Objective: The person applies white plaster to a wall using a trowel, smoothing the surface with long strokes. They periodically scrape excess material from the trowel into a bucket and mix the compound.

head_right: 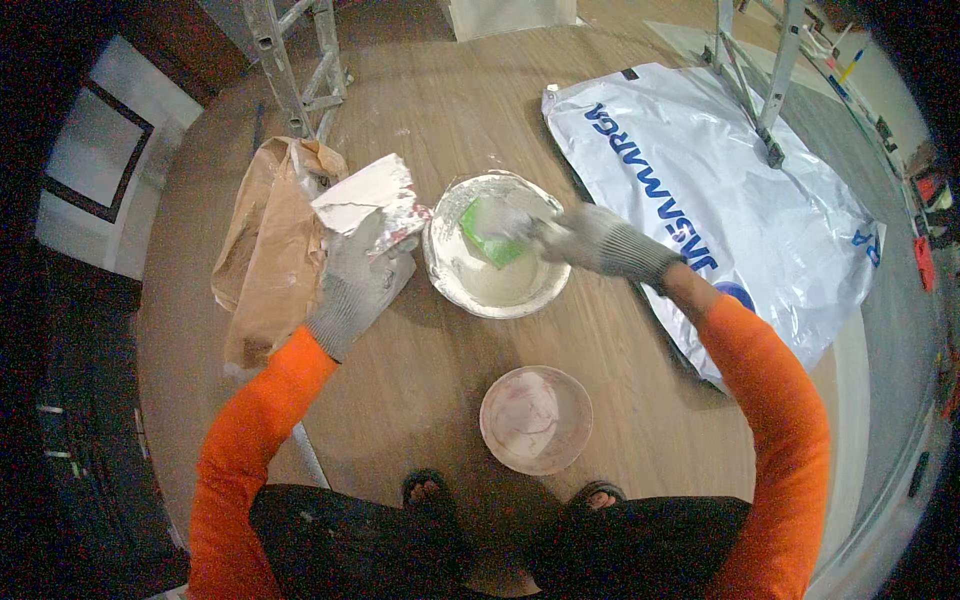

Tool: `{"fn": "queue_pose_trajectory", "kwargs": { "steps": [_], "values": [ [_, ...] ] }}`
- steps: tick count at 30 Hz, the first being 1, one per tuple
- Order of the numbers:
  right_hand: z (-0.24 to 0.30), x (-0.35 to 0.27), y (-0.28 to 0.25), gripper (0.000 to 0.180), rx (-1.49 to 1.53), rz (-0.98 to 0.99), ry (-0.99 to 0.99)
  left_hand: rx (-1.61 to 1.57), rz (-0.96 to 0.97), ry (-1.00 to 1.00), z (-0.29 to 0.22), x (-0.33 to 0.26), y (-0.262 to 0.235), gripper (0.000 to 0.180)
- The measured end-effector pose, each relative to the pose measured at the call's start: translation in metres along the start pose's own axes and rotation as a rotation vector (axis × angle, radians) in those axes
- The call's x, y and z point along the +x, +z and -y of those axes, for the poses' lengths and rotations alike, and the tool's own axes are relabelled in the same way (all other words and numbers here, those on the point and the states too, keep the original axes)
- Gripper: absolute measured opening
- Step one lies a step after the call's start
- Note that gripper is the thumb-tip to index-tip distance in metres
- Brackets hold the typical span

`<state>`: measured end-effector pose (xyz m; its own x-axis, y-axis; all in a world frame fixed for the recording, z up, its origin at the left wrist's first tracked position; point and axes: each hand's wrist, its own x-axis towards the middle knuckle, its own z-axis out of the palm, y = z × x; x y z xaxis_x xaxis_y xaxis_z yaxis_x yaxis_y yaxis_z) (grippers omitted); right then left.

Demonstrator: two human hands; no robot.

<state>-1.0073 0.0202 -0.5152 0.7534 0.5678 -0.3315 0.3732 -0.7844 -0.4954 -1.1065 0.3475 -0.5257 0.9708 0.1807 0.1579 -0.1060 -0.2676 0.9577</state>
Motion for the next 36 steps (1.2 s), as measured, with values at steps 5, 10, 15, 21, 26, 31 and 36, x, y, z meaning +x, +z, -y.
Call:
{"fn": "queue_pose_trajectory", "kwargs": {
  "steps": [5,10,15,21,26,31,36],
  "values": [
    [0.004,0.097,0.058,0.047,-0.111,-0.249,-0.386,-0.583,0.027,-0.193,-0.043,-0.009,-0.023,0.033],
    [-0.005,0.147,0.103,0.039,-0.164,-0.307,-0.294,-0.086,0.059,0.082,-0.042,-0.039,-0.051,0.033],
    [-0.027,0.142,0.098,0.036,-0.15,-0.36,-0.266,-0.54,0.06,-0.277,-0.072,-0.049,-0.047,0.039],
    [0.061,0.064,0.055,0.036,0.41,-0.307,-0.277,-0.183,0.03,0.078,-0.02,-0.05,-0.087,0.04],
    [0.092,0.022,0.146,0.032,0.359,-0.041,-0.32,-0.606,0.013,-0.105,-0.059,-0.008,-0.074,0.044],
    [0.109,-0.004,0.198,0.027,-0.051,0.13,-0.4,-0.253,0.076,0.112,-0.029,-0.019,-0.066,0.028],
    [0.094,-0.012,0.143,0.031,-0.197,-0.209,-0.586,-0.515,0.054,-0.216,-0.032,-0.044,-0.067,0.028]
  ]
}}
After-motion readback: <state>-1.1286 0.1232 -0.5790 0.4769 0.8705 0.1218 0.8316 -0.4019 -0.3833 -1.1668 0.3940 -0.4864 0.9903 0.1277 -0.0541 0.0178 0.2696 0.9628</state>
